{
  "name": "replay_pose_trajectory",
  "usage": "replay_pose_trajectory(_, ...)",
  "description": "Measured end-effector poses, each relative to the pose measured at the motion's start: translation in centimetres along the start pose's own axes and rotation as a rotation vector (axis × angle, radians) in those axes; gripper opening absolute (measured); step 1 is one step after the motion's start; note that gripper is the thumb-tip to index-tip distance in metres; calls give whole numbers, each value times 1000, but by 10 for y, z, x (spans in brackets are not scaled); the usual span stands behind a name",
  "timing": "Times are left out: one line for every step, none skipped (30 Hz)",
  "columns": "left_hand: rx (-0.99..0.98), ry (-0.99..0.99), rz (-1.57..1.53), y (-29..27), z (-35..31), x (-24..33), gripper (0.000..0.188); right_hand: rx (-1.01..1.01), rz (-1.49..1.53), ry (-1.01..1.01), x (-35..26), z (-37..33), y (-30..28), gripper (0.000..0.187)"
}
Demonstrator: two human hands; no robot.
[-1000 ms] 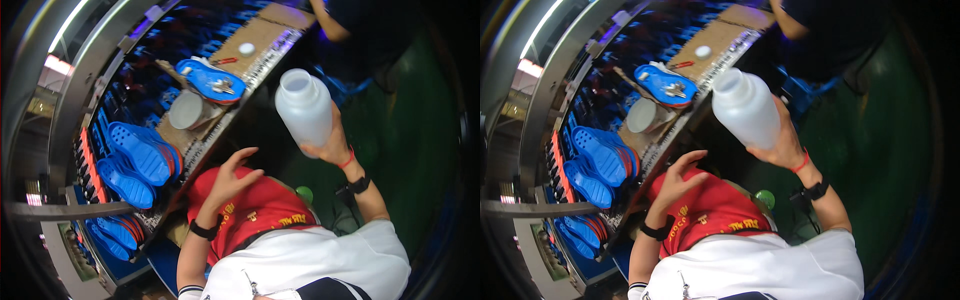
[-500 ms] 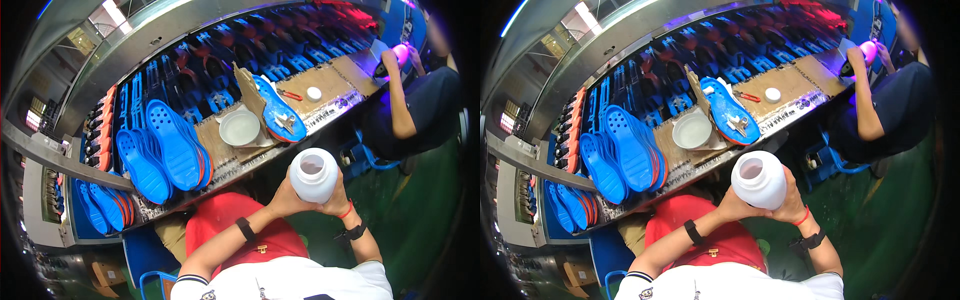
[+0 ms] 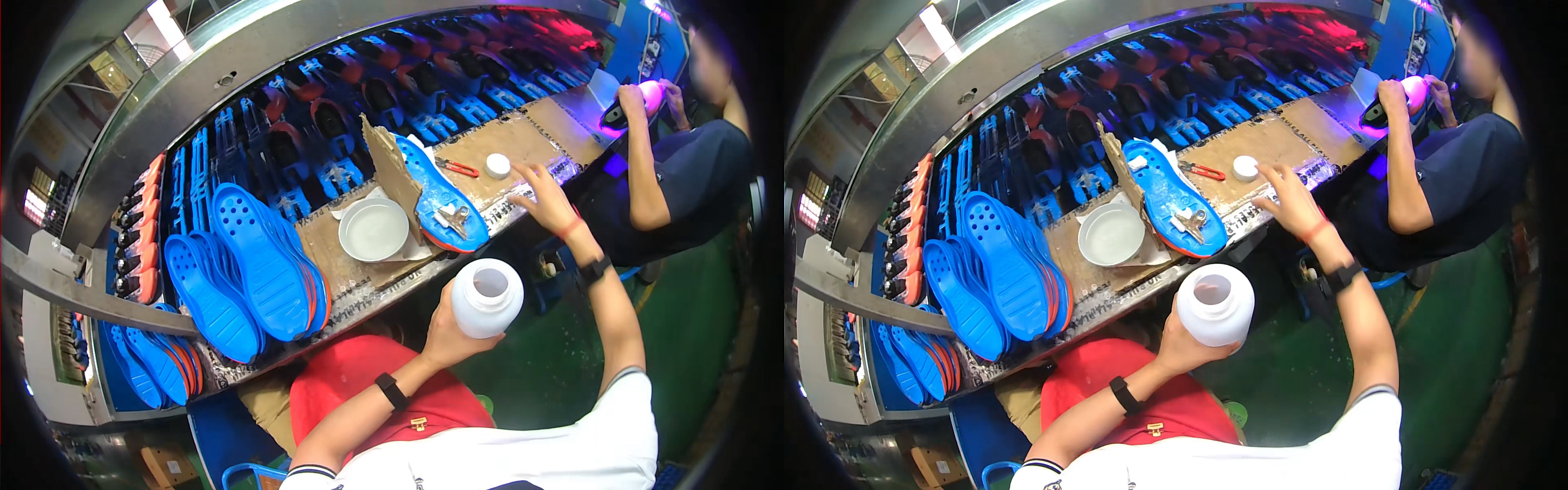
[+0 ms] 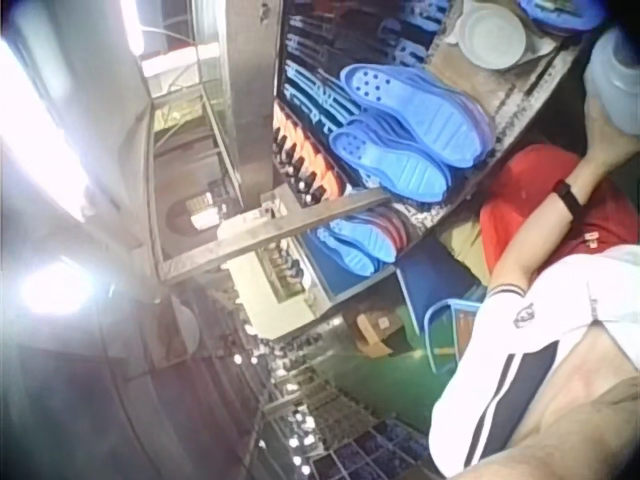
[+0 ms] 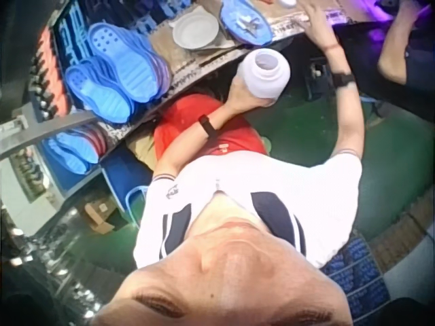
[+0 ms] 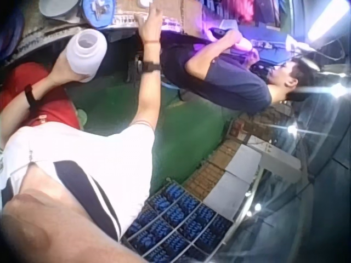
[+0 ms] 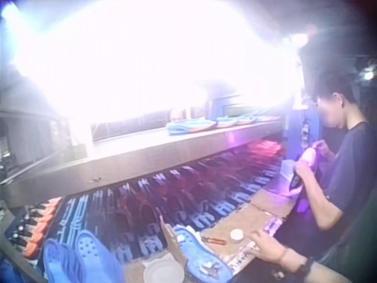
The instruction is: Applying adhesive to blue shoe soles using a brush at a factory workstation.
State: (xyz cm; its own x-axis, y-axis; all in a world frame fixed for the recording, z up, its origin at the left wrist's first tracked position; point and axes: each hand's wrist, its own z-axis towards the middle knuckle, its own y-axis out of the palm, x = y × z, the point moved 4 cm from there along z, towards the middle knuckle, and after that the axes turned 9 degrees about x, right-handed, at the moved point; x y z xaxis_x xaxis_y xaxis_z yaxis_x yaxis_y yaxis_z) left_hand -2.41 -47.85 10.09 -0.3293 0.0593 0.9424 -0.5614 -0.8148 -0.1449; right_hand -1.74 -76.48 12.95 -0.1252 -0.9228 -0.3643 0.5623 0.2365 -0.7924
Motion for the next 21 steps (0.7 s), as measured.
replay_pose_trajectory(-4,-2,-5,0,0,-2,99,-16,-60,2,17,15,20,63)
replay_pose_trajectory(-4,-3,8,-1,0,-5,99,-34,-112,-3,28,32,35,63)
replay_pose_trajectory(-3,-6,18,-2,0,-7,99,-41,-110,-7,33,46,42,63)
replay_pose_trajectory(1,-12,18,-2,0,-8,99,-121,-92,-8,36,58,51,62)
replay_pose_trajectory(3,-15,12,-2,0,-9,99,-202,-75,-8,38,67,57,60)
replay_pose_trajectory(10,-21,7,-2,1,-10,99,-214,-72,-10,40,76,61,60)
replay_pose_trajectory(9,-30,16,-2,1,-11,98,-306,-102,-5,43,81,64,57)
replay_pose_trajectory(4,-39,22,-2,1,-12,98,-399,-134,3,45,78,66,54)
replay_pose_trajectory(9,-52,14,-3,1,-14,98,-321,-170,-30,38,78,60,45)
replay_pose_trajectory(12,-60,12,-5,1,-15,98,-329,-169,-31,28,77,51,45)
replay_pose_trajectory(6,-65,12,-6,1,-17,97,-284,-108,-37,18,75,38,44)
replay_pose_trajectory(5,-68,15,-7,1,-17,96,-237,-45,-48,4,74,20,44)
replay_pose_trajectory(0,-57,5,-6,2,-16,94,-236,49,-14,-18,67,-4,43)
replay_pose_trajectory(1,-61,-3,-4,3,-17,94,-309,188,38,-37,56,-25,44)
replay_pose_trajectory(12,-52,11,-7,2,-19,93,-390,347,72,-59,48,-36,45)
replay_pose_trajectory(7,-48,11,-5,2,-22,92,-496,494,127,-78,32,-49,44)
replay_pose_trajectory(25,-50,7,-10,-1,-23,92,-603,635,168,-103,17,-58,42)
replay_pose_trajectory(25,-52,22,-10,1,-22,91,-678,519,16,-120,11,-69,43)
replay_pose_trajectory(13,-51,28,-8,2,-21,90,-710,496,-13,-131,4,-77,43)
replay_pose_trajectory(11,-61,19,-5,2,-20,90,-743,475,-46,-140,-2,-80,44)
replay_pose_trajectory(3,-50,27,-3,3,-18,88,-750,470,-40,-143,-7,-81,44)
